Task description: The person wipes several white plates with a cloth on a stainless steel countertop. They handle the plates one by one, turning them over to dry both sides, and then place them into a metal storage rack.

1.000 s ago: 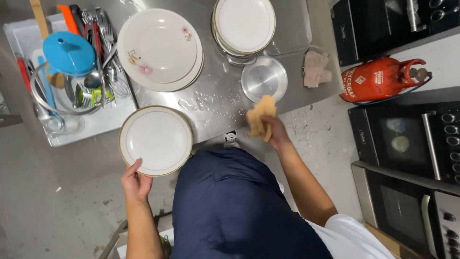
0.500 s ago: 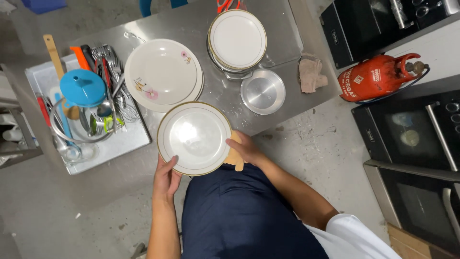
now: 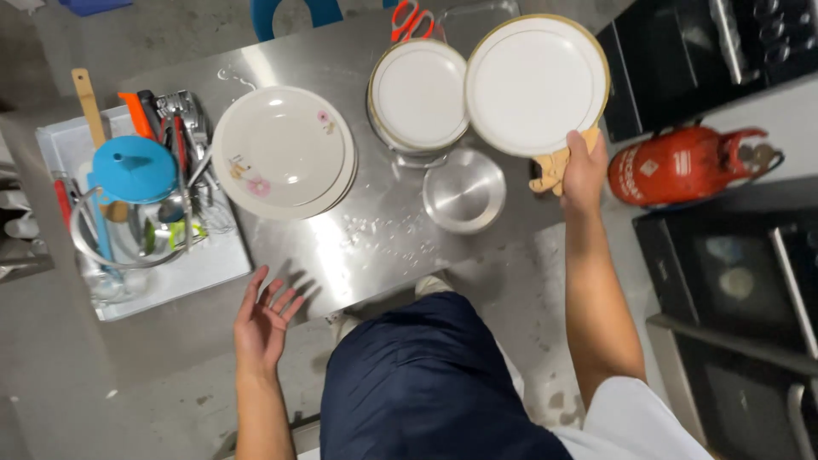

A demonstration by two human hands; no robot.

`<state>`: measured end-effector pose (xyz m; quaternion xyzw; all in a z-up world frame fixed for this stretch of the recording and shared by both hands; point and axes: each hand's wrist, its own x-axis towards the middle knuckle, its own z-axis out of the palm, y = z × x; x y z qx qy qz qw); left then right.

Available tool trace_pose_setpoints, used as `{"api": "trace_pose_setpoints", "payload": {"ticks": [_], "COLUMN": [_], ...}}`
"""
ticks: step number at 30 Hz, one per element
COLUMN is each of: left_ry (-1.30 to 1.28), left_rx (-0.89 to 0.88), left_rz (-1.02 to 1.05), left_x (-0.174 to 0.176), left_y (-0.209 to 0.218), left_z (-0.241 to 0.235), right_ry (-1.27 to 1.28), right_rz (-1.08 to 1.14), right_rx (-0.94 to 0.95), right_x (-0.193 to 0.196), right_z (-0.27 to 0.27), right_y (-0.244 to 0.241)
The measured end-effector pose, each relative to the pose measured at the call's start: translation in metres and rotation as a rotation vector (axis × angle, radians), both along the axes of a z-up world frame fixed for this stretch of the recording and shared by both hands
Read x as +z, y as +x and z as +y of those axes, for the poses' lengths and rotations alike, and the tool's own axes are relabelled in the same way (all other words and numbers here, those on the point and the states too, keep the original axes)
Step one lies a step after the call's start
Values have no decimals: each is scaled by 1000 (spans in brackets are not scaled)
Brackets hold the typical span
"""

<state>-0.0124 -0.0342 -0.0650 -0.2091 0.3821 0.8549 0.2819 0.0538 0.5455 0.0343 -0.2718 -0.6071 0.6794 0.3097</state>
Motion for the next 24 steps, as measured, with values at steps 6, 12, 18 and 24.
{"api": "trace_pose_setpoints", "payload": {"ticks": [6, 12, 18, 24], "left_ry": [-311, -304, -417, -225], "left_rx": [-52, -102, -123, 118], "left_rz": [-103, -151, -35, -206], "left_x": [18, -2, -117, -92], "left_y": [16, -24, -65, -74], "left_z": [121, 283, 363, 376], "right_ry": [-86, -389, -442, -431], "right_rz": [-122, -254, -260, -262], "right_rx": [-42, 72, 48, 107], "right_x": [-97, -143, -187, -193], "right_z": [146, 173, 180, 181], "right_y": [-83, -137, -152, -148]}}
